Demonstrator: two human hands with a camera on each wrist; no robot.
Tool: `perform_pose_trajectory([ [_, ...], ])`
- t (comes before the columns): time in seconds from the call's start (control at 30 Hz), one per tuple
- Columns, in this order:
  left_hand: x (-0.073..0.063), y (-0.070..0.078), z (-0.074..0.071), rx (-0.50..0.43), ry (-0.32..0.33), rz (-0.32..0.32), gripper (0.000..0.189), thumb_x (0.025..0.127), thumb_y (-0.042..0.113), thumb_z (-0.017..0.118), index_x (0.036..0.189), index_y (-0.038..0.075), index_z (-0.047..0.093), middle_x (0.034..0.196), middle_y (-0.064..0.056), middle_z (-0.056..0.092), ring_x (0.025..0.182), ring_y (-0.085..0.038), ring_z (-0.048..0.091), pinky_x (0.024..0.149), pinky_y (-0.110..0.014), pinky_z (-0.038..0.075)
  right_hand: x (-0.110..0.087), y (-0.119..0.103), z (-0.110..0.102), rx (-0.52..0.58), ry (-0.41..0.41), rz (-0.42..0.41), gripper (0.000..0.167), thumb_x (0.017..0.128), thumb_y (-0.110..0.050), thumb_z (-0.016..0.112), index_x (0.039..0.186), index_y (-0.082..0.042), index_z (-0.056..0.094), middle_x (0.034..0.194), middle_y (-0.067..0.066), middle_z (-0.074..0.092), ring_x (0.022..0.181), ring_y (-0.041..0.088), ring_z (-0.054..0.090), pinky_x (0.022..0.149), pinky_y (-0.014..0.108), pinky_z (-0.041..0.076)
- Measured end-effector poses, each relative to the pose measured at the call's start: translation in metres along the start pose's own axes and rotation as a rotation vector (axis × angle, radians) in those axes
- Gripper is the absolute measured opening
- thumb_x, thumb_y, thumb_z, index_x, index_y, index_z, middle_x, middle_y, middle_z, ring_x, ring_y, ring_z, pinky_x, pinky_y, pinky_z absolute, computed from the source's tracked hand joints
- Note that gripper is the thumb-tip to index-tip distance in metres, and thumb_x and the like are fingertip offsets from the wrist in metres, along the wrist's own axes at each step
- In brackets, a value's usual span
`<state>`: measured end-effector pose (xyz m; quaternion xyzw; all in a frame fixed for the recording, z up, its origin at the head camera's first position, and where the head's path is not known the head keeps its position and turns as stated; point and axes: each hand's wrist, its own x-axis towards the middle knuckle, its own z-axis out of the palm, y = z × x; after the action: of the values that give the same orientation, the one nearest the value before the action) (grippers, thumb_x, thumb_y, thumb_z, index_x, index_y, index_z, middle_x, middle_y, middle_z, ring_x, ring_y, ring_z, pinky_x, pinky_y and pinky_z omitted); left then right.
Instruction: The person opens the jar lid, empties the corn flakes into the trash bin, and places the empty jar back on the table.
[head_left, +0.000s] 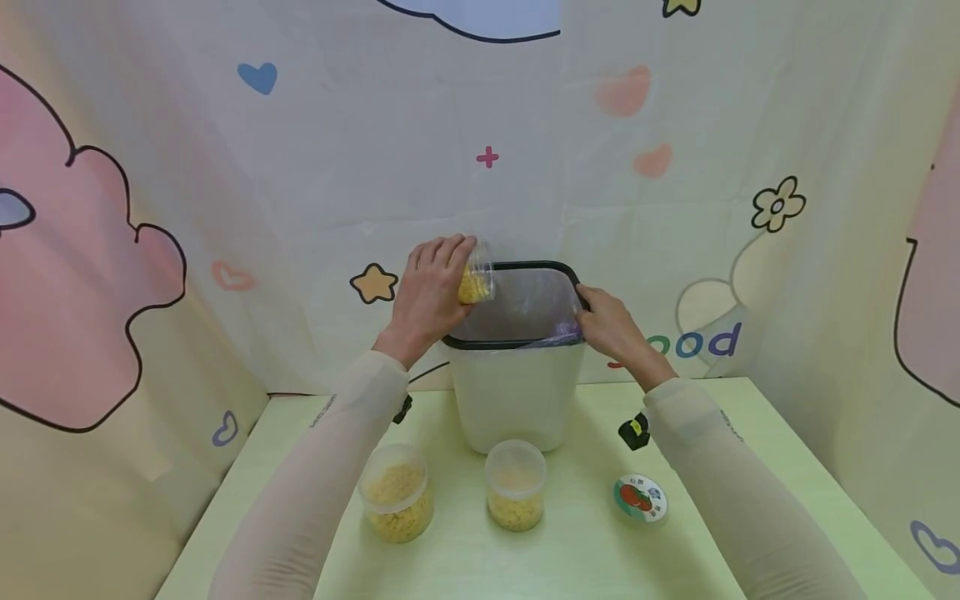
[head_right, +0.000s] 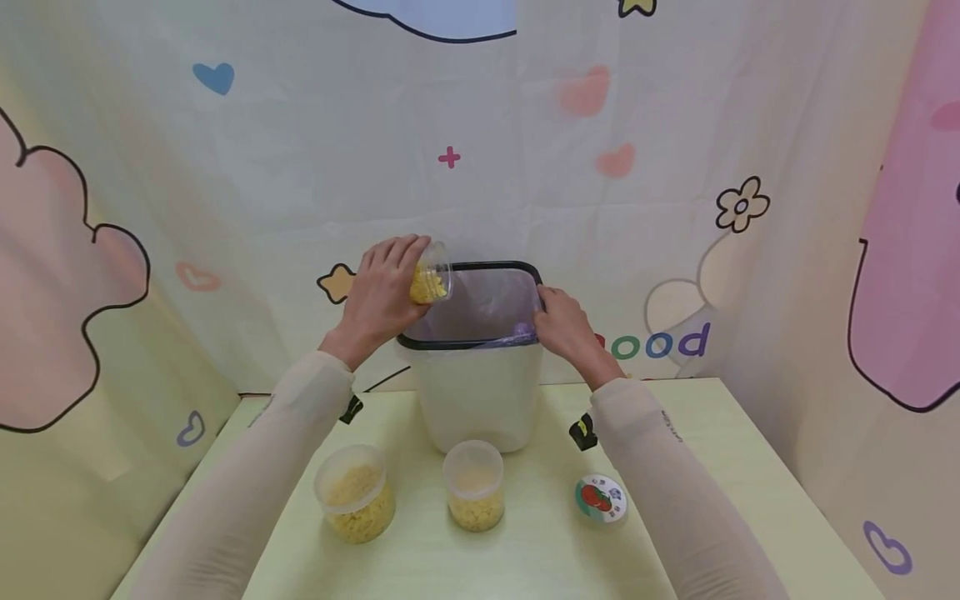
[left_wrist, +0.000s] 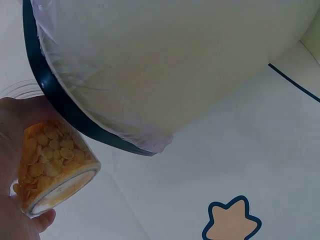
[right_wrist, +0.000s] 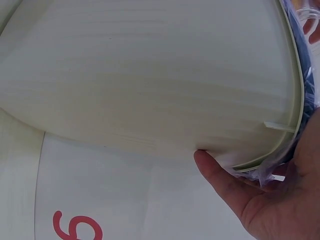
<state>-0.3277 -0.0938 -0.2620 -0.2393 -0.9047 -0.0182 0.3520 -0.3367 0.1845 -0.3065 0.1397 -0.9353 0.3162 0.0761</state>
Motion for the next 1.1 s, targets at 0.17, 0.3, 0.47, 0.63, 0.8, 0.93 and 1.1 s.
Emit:
perform_pose_trajectory([
  [0.17, 0.0008, -0.0007, -0.0012, 0.024, 0.005, 0.021, 0.085, 0.077, 0.029, 0.082, 0.148, 0.011, 0.038, 0.147, -0.009, 0.047, 0.135, -0.031, 0.042, 0.119, -0.047, 0.029, 0.0000, -0.0007, -0.0002, 0.000, 0.000, 0.002, 0.057, 0.099, -0.013, 0.034, 0.152, 0.006, 0.024, 0.155, 0.028, 0.031, 0.143, 0.044, 0.032, 0.117, 0.055, 0.028],
  [0.3, 0.0018, -0.0013, -0.0025, 0.046, 0.000, 0.036, 0.086, 0.076, 0.027, 0.084, 0.147, 0.012, 0.038, 0.147, -0.008, 0.047, 0.136, -0.030, 0.042, 0.119, -0.047, 0.029, -0.0006, -0.0013, 0.0005, 0.003, -0.001, 0.002, 0.057, 0.099, -0.013, 0.033, 0.152, 0.006, 0.024, 0.154, 0.029, 0.032, 0.143, 0.044, 0.033, 0.117, 0.055, 0.029],
  [0.47, 0.0029, -0.0016, -0.0046, 0.071, -0.009, 0.044, 0.086, 0.074, 0.025, 0.084, 0.146, 0.013, 0.039, 0.146, -0.008, 0.048, 0.136, -0.029, 0.042, 0.119, -0.047, 0.029, -0.0016, -0.0024, 0.0000, 0.009, -0.001, 0.005, 0.057, 0.099, -0.013, 0.034, 0.152, 0.006, 0.024, 0.154, 0.029, 0.032, 0.143, 0.044, 0.032, 0.117, 0.055, 0.029],
  [0.63, 0.0029, -0.0023, -0.0060, 0.099, -0.014, 0.057, 0.085, 0.075, 0.026, 0.084, 0.147, 0.013, 0.039, 0.146, -0.008, 0.047, 0.136, -0.029, 0.041, 0.119, -0.046, 0.029, -0.0018, -0.0025, 0.0004, 0.013, 0.004, 0.003, 0.057, 0.099, -0.013, 0.034, 0.152, 0.006, 0.025, 0.154, 0.028, 0.032, 0.143, 0.044, 0.033, 0.117, 0.055, 0.029],
  [0.8, 0.0039, -0.0021, -0.0068, 0.106, -0.029, 0.065, 0.084, 0.077, 0.027, 0.083, 0.147, 0.014, 0.039, 0.147, -0.008, 0.047, 0.137, -0.030, 0.041, 0.119, -0.047, 0.029, -0.0016, -0.0021, 0.0008, 0.012, 0.003, 0.002, 0.057, 0.099, -0.013, 0.034, 0.152, 0.006, 0.025, 0.154, 0.028, 0.032, 0.143, 0.043, 0.033, 0.117, 0.055, 0.029],
  [0.93, 0.0057, -0.0018, -0.0069, 0.110, -0.036, 0.071, 0.083, 0.077, 0.026, 0.083, 0.146, 0.015, 0.038, 0.147, -0.009, 0.047, 0.137, -0.030, 0.041, 0.119, -0.047, 0.030, -0.0028, -0.0029, 0.0001, 0.021, 0.004, 0.004, 0.057, 0.099, -0.013, 0.034, 0.152, 0.006, 0.024, 0.155, 0.028, 0.031, 0.143, 0.043, 0.032, 0.118, 0.055, 0.028],
  [1.1, 0.0070, -0.0018, -0.0064, 0.122, -0.048, 0.077, 0.083, 0.076, 0.023, 0.082, 0.145, 0.015, 0.038, 0.147, -0.009, 0.047, 0.136, -0.030, 0.042, 0.119, -0.048, 0.030, -0.0024, -0.0025, -0.0003, 0.019, 0.004, 0.009, 0.057, 0.099, -0.013, 0.033, 0.152, 0.006, 0.024, 0.155, 0.027, 0.031, 0.144, 0.043, 0.031, 0.118, 0.055, 0.027],
])
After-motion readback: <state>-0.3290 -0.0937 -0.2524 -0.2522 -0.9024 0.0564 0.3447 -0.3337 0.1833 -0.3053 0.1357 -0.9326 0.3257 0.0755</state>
